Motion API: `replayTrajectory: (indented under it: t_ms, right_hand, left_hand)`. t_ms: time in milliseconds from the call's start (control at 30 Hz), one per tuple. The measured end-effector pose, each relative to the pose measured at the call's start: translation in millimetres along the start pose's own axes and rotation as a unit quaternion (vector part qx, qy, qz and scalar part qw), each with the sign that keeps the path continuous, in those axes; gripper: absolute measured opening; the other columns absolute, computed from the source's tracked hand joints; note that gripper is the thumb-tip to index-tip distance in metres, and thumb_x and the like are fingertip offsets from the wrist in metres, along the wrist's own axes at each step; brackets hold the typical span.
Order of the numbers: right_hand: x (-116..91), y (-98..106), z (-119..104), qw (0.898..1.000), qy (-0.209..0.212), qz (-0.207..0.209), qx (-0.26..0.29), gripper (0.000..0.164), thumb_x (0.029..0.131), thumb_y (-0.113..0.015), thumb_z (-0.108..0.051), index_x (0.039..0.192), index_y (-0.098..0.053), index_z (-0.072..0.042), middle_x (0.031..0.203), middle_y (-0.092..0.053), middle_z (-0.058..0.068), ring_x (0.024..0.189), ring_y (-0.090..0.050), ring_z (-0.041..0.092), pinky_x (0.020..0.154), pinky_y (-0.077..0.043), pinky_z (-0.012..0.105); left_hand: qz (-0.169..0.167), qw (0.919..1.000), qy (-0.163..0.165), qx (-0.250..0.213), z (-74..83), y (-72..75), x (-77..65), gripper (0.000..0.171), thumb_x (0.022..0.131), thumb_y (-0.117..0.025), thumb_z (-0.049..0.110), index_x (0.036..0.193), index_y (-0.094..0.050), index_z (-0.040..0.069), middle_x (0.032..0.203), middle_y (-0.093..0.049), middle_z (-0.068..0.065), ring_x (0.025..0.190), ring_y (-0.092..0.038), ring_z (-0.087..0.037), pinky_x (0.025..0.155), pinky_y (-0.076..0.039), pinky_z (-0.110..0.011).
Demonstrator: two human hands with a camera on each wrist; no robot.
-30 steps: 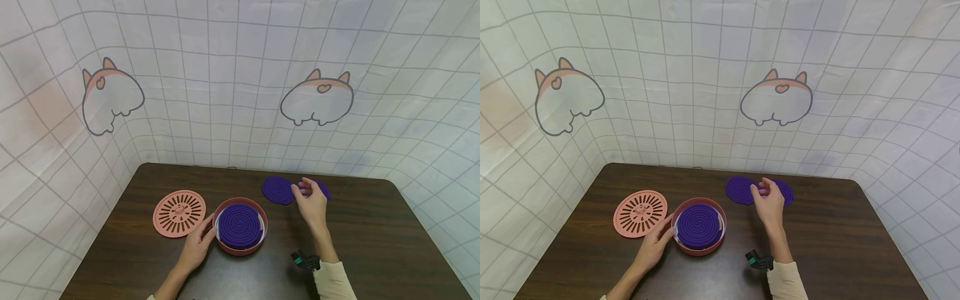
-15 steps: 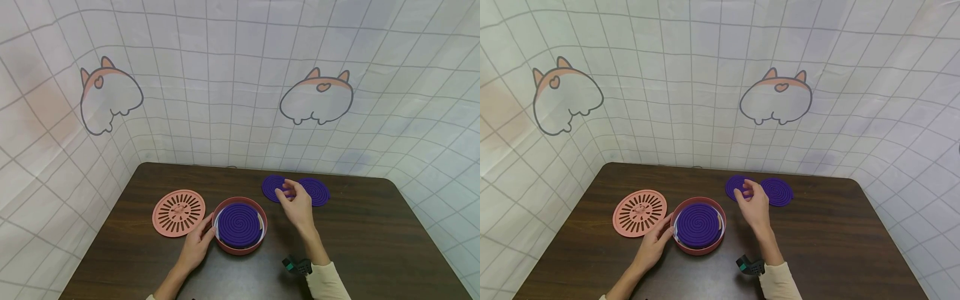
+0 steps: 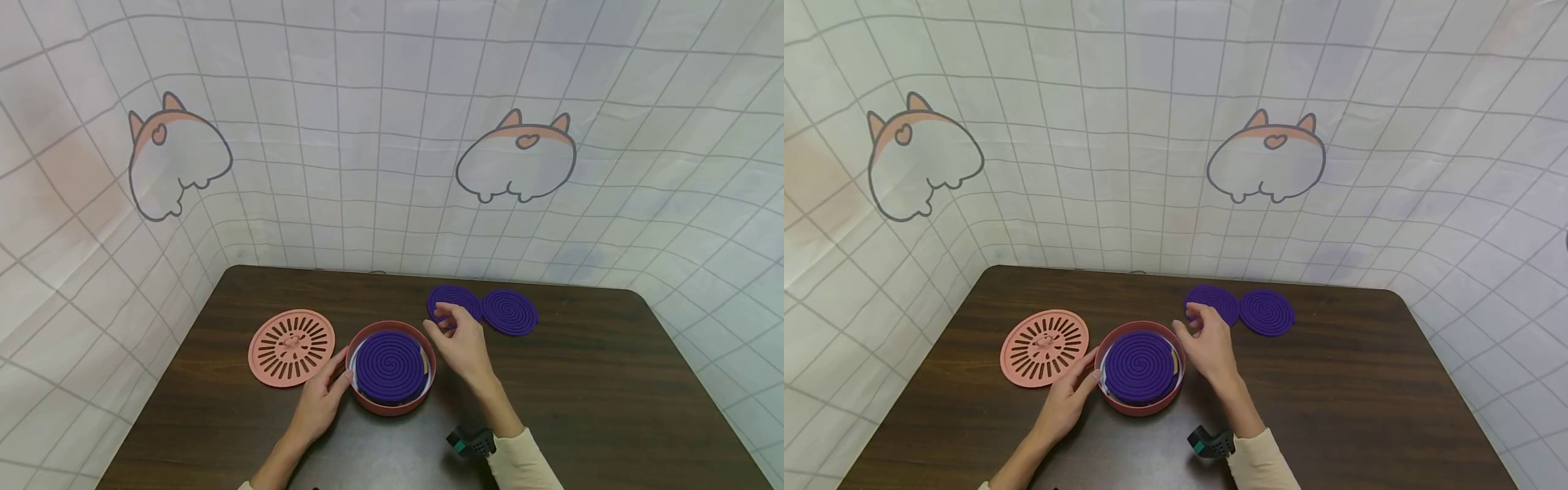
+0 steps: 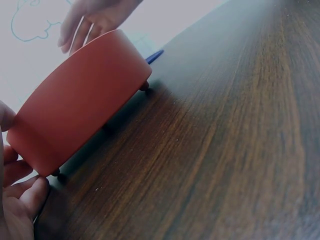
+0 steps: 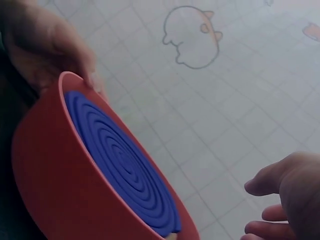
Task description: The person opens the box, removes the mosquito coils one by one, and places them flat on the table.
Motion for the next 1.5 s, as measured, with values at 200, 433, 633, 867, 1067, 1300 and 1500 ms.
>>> replayTrajectory:
  t_ms: [200, 433, 633, 867, 1067, 1300, 1500]
  right_hand:
    - [-5.5, -13.2, -5.8, 0.999, 0.021, -0.025, -0.009, 0.037, 0.087, -0.076, -0.019, 0.119, -0.068, -0.002, 0.108, -0.072, 0.013, 0.086, -0.065, 0.02, 0.068, -0.054, 0.023]
    - [-11.1, -25.0, -9.2, 0.997, 0.037, -0.046, -0.044, 0.032, 0.087, -0.077, -0.018, 0.115, -0.071, -0.004, 0.101, -0.071, 0.007, 0.077, -0.059, 0.013, 0.067, -0.049, 0.023]
    - [-13.3, -33.9, -11.2, 0.993, 0.061, -0.065, -0.076, 0.027, 0.086, -0.077, -0.012, 0.112, -0.073, -0.004, 0.088, -0.068, 0.003, 0.074, -0.054, 0.011, 0.065, -0.045, 0.022]
    - [-16.9, -41.5, -13.9, 0.984, 0.089, -0.082, -0.133, 0.023, 0.087, -0.075, -0.01, 0.11, -0.075, -0.006, 0.098, -0.074, 0.005, 0.08, -0.053, 0.014, 0.07, -0.045, 0.028]
    - [-19.4, -45.6, -15.9, 0.978, 0.099, -0.09, -0.159, 0.023, 0.088, -0.075, -0.011, 0.11, -0.075, -0.007, 0.107, -0.075, 0.009, 0.088, -0.057, 0.019, 0.077, -0.05, 0.035]
    - [-20.3, -47.2, -18.7, 0.973, 0.128, -0.08, -0.172, 0.021, 0.087, -0.075, -0.007, 0.108, -0.075, -0.007, 0.106, -0.073, 0.01, 0.092, -0.058, 0.023, 0.084, -0.053, 0.039]
    - [-20.7, -46.3, -19.2, 0.974, 0.129, -0.083, -0.166, 0.021, 0.087, -0.075, -0.007, 0.107, -0.075, -0.009, 0.106, -0.071, 0.009, 0.092, -0.057, 0.022, 0.081, -0.052, 0.038]
  left_hand:
    - [0.0, 1.0, -0.005, -0.006, 0.9, 0.2, 0.0, 0.05, 0.103, -0.058, 0.026, 0.149, -0.048, 0.01, 0.145, -0.057, -0.012, 0.131, -0.059, -0.026, 0.102, -0.048, -0.02]
    - [0.001, 0.9999, -0.011, -0.003, 0.7, -0.5, 0.1, 0.05, 0.103, -0.057, 0.025, 0.149, -0.048, 0.009, 0.145, -0.057, -0.014, 0.13, -0.059, -0.026, 0.102, -0.048, -0.019]
    - [0.001, 0.9999, -0.01, -0.005, 0.2, -0.7, 0.2, 0.05, 0.103, -0.057, 0.025, 0.149, -0.048, 0.008, 0.144, -0.058, -0.014, 0.13, -0.059, -0.026, 0.101, -0.048, -0.018]
    - [0.0, 1.0, -0.005, -0.003, -1.2, -1.3, 1.0, 0.05, 0.103, -0.057, 0.025, 0.149, -0.048, 0.009, 0.144, -0.058, -0.013, 0.129, -0.059, -0.026, 0.1, -0.047, -0.016]
    - [0.001, 1.0, -0.005, -0.002, -1.8, -1.5, 1.1, 0.05, 0.103, -0.057, 0.026, 0.149, -0.048, 0.008, 0.143, -0.059, -0.014, 0.129, -0.06, -0.027, 0.1, -0.047, -0.015]
    - [0.002, 0.9999, -0.011, -0.001, -0.4, -1.4, 1.0, 0.049, 0.103, -0.057, 0.025, 0.148, -0.048, 0.008, 0.143, -0.059, -0.014, 0.128, -0.06, -0.027, 0.099, -0.047, -0.014]
    - [0.002, 0.9999, -0.014, -0.007, 1.6, -1.0, 0.6, 0.049, 0.103, -0.057, 0.024, 0.148, -0.049, 0.007, 0.143, -0.059, -0.014, 0.128, -0.06, -0.027, 0.1, -0.047, -0.014]
Point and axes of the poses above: each hand's wrist, its own x-axis towards the middle knuckle, its own y-axis out of the back of the hand, z = x × y, the point moved 6 cm from there along x, towards the middle knuckle
